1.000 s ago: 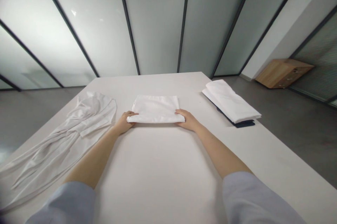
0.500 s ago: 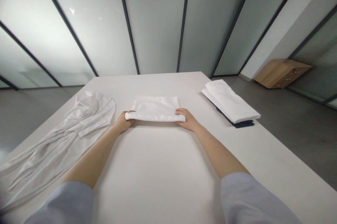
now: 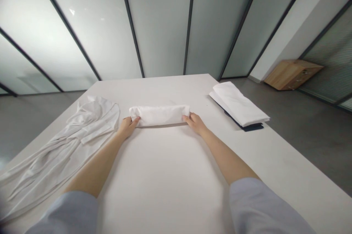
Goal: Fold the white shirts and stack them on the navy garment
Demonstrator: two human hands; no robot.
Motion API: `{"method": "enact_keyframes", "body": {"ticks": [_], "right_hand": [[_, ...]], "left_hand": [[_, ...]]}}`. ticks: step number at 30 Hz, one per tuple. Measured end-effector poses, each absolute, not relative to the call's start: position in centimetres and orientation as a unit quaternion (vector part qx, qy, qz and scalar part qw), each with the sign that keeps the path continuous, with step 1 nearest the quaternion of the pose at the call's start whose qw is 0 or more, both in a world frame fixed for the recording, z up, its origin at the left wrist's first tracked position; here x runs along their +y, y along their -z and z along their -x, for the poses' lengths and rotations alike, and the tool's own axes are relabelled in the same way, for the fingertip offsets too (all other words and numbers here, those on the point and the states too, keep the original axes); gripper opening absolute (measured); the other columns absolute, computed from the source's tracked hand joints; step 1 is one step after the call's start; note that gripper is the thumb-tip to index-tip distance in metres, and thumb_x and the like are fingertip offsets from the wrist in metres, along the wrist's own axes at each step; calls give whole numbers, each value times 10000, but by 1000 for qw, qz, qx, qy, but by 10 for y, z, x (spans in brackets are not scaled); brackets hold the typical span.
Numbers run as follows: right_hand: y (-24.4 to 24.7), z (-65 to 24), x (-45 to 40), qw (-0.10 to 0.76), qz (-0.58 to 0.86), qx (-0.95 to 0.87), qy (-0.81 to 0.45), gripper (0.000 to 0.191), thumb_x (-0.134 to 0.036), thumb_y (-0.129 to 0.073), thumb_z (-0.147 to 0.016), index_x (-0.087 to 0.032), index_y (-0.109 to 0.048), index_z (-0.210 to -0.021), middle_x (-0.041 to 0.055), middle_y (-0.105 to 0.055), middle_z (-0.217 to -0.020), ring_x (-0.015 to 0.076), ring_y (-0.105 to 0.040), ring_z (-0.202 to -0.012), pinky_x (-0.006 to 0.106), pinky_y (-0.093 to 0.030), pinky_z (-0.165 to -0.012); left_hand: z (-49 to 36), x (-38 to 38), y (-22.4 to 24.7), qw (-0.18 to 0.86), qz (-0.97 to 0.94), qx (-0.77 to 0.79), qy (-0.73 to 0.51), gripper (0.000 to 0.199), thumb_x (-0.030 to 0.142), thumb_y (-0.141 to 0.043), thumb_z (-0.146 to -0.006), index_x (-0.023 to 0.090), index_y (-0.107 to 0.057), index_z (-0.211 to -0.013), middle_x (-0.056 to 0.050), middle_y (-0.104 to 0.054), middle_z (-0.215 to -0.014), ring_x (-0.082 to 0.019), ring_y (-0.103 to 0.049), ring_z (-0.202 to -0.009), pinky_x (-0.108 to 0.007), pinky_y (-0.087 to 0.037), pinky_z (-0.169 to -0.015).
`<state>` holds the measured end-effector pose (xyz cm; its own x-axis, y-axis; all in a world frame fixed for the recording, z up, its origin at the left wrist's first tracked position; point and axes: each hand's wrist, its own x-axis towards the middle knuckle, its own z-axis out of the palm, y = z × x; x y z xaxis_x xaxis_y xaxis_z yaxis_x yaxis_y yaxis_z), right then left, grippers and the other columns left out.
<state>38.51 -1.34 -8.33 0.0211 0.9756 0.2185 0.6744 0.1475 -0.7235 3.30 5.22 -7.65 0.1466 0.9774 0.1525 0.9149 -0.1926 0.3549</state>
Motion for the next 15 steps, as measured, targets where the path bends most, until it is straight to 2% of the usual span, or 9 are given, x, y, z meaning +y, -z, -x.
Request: {"method": "enact_keyframes", "body": {"ticks": [4,8,12,15], "right_hand": [[83,-381,-14,364,644,-648,-182,356,-511,-396,-893,-211,-583,-852,43,-669,-759,227,-606,-781,292,-437,-677],[82,-378,-13,343,673,-636,-158,329,-518,-407,-887,-224,-518,-790,1,-575,-609,195,-547,-627,276,-370,-583],[82,-376,-12,321,687,-630,-165,283,-450,-447,-889,-202,-570,-950,20,-636,-678,199,-583,-674,268,-381,-609],[84,-375,-11,301,703,-623,-163,390,-426,-451,-894,-173,-565,-1166,51,-677,-758,221,-618,-754,278,-411,-660]], "left_hand": [[-34,50,75,105,-746,631,-188,477,468,-332,-958,161,-650,-780,-101,-671,-721,-215,-638,-734,-270,-385,-619],[-37,48,73,101,-733,647,-186,460,451,-313,-967,168,-641,-813,-105,-685,-755,-225,-649,-766,-272,-372,-618],[-40,47,72,91,-719,666,-180,449,448,-300,-968,183,-631,-820,-124,-701,-812,-252,-662,-819,-286,-386,-636],[-42,48,73,85,-710,675,-180,453,458,-297,-962,195,-624,-788,-124,-702,-805,-259,-663,-811,-294,-389,-627]]}}
